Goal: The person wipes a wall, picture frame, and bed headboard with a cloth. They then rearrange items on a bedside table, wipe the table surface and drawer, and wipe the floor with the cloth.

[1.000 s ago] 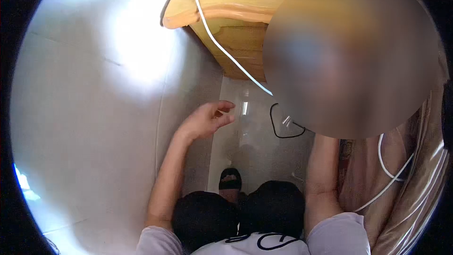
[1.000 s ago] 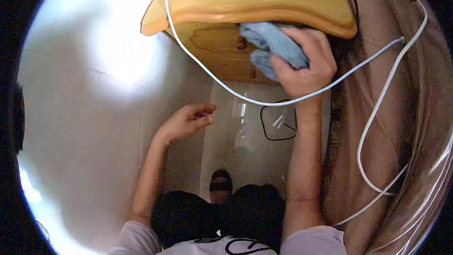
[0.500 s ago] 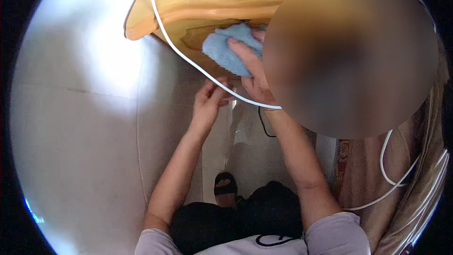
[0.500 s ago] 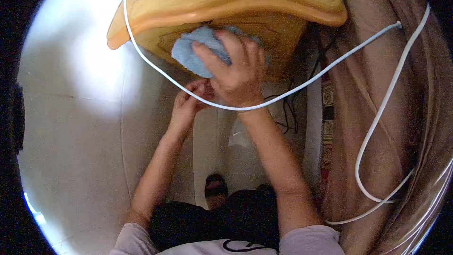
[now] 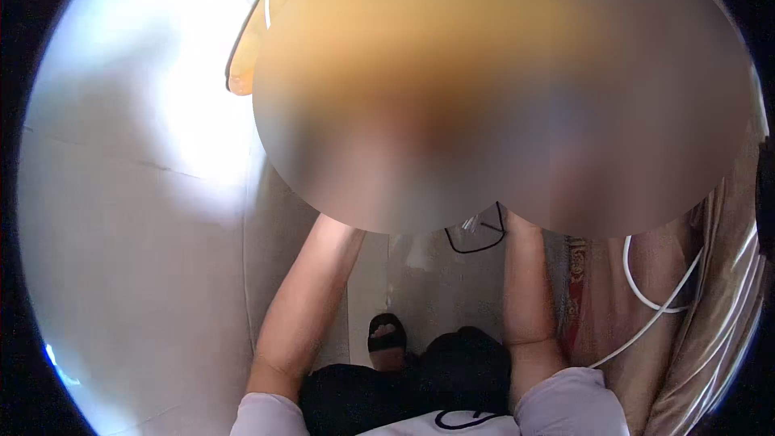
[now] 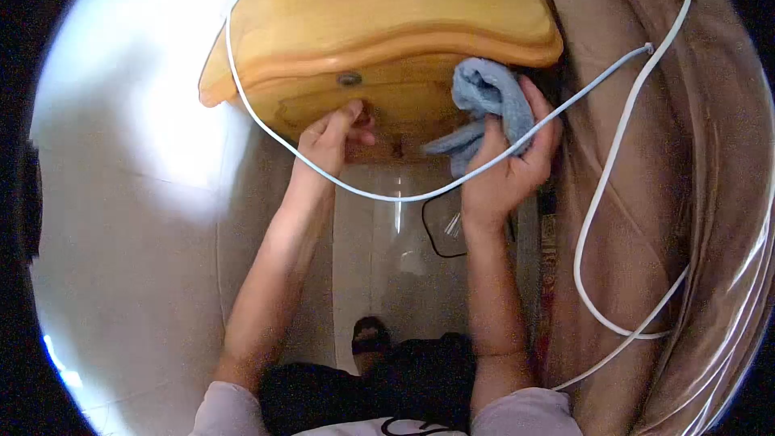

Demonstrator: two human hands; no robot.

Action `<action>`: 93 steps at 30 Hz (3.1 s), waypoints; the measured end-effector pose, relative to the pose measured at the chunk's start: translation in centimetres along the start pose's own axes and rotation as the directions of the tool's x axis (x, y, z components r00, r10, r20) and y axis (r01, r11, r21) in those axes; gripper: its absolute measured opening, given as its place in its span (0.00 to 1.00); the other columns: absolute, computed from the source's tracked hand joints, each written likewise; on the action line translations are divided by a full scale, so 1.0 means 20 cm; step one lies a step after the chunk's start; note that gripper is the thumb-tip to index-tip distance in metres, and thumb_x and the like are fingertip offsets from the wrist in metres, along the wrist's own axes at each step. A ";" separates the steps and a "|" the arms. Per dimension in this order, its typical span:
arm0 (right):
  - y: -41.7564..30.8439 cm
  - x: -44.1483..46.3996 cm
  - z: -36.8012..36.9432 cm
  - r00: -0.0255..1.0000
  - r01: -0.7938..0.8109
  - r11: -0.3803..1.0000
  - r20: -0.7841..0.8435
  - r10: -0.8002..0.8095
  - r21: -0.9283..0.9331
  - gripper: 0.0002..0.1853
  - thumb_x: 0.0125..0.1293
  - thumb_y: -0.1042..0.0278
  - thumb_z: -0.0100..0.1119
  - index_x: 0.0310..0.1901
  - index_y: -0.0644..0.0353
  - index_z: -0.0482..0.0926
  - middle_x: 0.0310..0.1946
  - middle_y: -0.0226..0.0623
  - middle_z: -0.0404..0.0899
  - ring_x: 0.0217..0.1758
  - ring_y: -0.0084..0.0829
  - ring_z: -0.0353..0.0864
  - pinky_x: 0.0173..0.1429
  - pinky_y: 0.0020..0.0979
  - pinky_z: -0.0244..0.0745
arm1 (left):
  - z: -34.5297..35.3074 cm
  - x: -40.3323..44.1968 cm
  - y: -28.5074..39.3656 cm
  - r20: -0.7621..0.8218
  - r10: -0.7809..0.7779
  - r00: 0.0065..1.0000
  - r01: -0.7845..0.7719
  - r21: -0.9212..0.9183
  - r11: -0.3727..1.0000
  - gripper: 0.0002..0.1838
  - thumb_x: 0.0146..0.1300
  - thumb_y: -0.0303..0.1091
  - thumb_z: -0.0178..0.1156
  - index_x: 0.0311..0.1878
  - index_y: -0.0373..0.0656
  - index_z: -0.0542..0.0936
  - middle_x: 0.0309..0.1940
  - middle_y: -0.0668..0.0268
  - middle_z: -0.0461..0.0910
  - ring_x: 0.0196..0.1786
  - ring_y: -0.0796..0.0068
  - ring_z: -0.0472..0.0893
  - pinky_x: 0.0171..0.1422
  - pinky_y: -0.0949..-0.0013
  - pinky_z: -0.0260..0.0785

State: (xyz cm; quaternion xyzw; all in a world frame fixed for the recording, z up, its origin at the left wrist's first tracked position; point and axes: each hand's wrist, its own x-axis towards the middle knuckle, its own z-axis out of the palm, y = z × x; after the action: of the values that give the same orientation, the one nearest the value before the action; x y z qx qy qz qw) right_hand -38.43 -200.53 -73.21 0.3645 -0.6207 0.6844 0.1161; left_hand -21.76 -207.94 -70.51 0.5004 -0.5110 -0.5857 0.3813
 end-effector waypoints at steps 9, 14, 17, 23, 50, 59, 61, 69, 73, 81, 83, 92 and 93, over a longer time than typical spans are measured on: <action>-0.25 0.09 -0.17 0.996 0.021 0.999 -0.082 -0.018 0.035 0.23 0.60 0.86 0.58 0.59 0.65 0.81 0.54 0.45 0.81 0.58 0.36 0.81 0.66 0.38 0.75 | -0.22 -0.23 -0.01 0.138 -0.179 0.974 0.149 0.199 0.968 0.21 0.72 0.50 0.64 0.46 0.37 0.86 0.42 0.60 0.87 0.39 0.75 0.83 0.54 0.67 0.73; -0.40 0.14 -0.20 0.960 0.247 0.939 0.194 -0.203 -0.237 0.28 0.50 0.84 0.61 0.57 0.63 0.83 0.49 0.50 0.80 0.54 0.47 0.82 0.60 0.42 0.78 | -0.20 -0.23 0.07 0.229 -0.264 0.937 0.230 0.167 0.959 0.19 0.73 0.47 0.63 0.47 0.37 0.87 0.41 0.60 0.88 0.43 0.75 0.84 0.61 0.69 0.73; -0.49 -0.04 -0.09 0.832 0.315 0.947 0.498 -0.243 -0.065 0.32 0.42 0.77 0.68 0.56 0.61 0.84 0.50 0.49 0.78 0.50 0.49 0.80 0.55 0.43 0.79 | -0.19 -0.25 0.02 0.165 -0.069 0.984 0.068 0.014 0.998 0.18 0.72 0.44 0.63 0.48 0.37 0.87 0.38 0.62 0.88 0.43 0.75 0.84 0.56 0.70 0.74; -0.77 -0.19 0.27 0.627 0.608 0.794 0.627 -0.462 -0.024 0.25 0.51 0.67 0.63 0.54 0.59 0.84 0.48 0.42 0.76 0.45 0.38 0.77 0.41 0.35 0.75 | -0.24 -0.21 -0.05 0.143 0.117 0.983 -0.109 -0.061 0.992 0.18 0.72 0.43 0.64 0.48 0.36 0.87 0.37 0.63 0.88 0.43 0.75 0.84 0.53 0.70 0.75; -0.44 0.49 -0.20 0.797 -0.518 0.748 0.550 0.248 0.414 0.26 0.58 0.80 0.58 0.62 0.71 0.79 0.56 0.44 0.82 0.59 0.33 0.80 0.65 0.31 0.72 | -0.49 -0.09 -0.17 0.120 -0.227 0.966 -0.043 0.948 0.316 0.49 0.60 0.57 0.70 0.74 0.31 0.64 0.63 0.41 0.78 0.63 0.44 0.80 0.65 0.52 0.74; -0.31 0.78 0.04 0.929 -0.303 0.890 0.313 0.197 0.342 0.26 0.71 0.73 0.58 0.70 0.68 0.73 0.60 0.44 0.80 0.63 0.32 0.78 0.70 0.32 0.68 | -0.58 -0.05 -0.58 0.018 0.113 0.993 -0.101 0.599 0.795 0.61 0.58 0.41 0.76 0.80 0.33 0.41 0.75 0.37 0.58 0.74 0.41 0.68 0.73 0.50 0.67; -0.28 0.75 0.03 0.941 -0.274 0.910 0.283 0.187 0.310 0.25 0.73 0.73 0.57 0.70 0.68 0.73 0.62 0.42 0.79 0.64 0.31 0.77 0.72 0.30 0.66 | -0.53 -0.13 -0.50 -0.156 0.190 0.969 -0.120 0.371 0.921 0.60 0.58 0.36 0.75 0.80 0.32 0.41 0.77 0.37 0.52 0.76 0.40 0.62 0.78 0.49 0.59; -0.26 0.70 0.02 0.981 -0.110 0.973 0.177 0.074 0.204 0.23 0.67 0.77 0.59 0.65 0.66 0.78 0.59 0.43 0.81 0.61 0.33 0.80 0.68 0.33 0.71 | -0.40 -0.15 -0.20 -0.164 0.706 0.689 -0.302 0.820 0.486 0.55 0.62 0.32 0.71 0.80 0.31 0.41 0.79 0.34 0.41 0.81 0.33 0.47 0.84 0.42 0.40; -0.36 0.63 -0.11 0.959 0.139 0.981 0.228 -0.167 0.134 0.21 0.57 0.76 0.64 0.55 0.64 0.84 0.55 0.44 0.83 0.57 0.35 0.82 0.63 0.33 0.75 | -0.42 -0.16 -0.18 -0.083 0.767 0.636 -0.323 0.874 0.362 0.54 0.63 0.33 0.70 0.80 0.30 0.42 0.80 0.34 0.40 0.82 0.31 0.45 0.83 0.39 0.39; -0.68 0.37 0.01 0.597 0.454 0.890 0.723 -0.347 0.052 0.24 0.44 0.64 0.67 0.47 0.60 0.86 0.52 0.45 0.82 0.47 0.42 0.81 0.47 0.36 0.79 | -0.58 -0.16 -0.24 -0.031 0.762 0.647 -0.334 0.887 0.319 0.48 0.68 0.38 0.65 0.80 0.31 0.45 0.79 0.31 0.43 0.81 0.30 0.48 0.83 0.37 0.43; -0.76 0.19 0.17 0.487 0.514 0.845 0.760 -0.431 0.149 0.23 0.48 0.65 0.66 0.49 0.63 0.84 0.56 0.43 0.80 0.48 0.37 0.79 0.44 0.33 0.79 | -0.58 -0.18 -0.25 -0.101 0.721 0.686 -0.336 0.835 0.437 0.47 0.70 0.40 0.63 0.80 0.32 0.46 0.79 0.32 0.45 0.81 0.31 0.49 0.82 0.38 0.44; -0.63 -0.18 0.32 0.247 0.196 0.925 0.897 -0.368 0.326 0.19 0.53 0.70 0.66 0.48 0.65 0.84 0.50 0.44 0.80 0.45 0.43 0.78 0.42 0.38 0.80 | -0.47 -0.26 -0.31 -0.268 0.666 0.697 -0.253 0.776 0.577 0.47 0.73 0.47 0.61 0.82 0.35 0.45 0.80 0.41 0.48 0.82 0.44 0.52 0.84 0.51 0.46; -0.60 -0.09 0.28 0.200 0.116 0.935 0.914 -0.353 0.336 0.18 0.53 0.71 0.66 0.47 0.64 0.84 0.50 0.44 0.80 0.43 0.46 0.78 0.43 0.40 0.80 | -0.48 -0.27 -0.29 -0.256 0.684 0.684 -0.270 0.782 0.562 0.47 0.73 0.48 0.60 0.82 0.36 0.45 0.81 0.42 0.49 0.82 0.46 0.52 0.84 0.52 0.46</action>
State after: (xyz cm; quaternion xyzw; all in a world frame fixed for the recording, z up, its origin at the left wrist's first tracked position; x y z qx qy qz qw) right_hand -27.79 -202.73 -65.43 0.8061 -0.4267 0.3446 -0.2225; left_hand -10.92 -203.82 -74.92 0.5793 -0.6825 -0.0537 0.4424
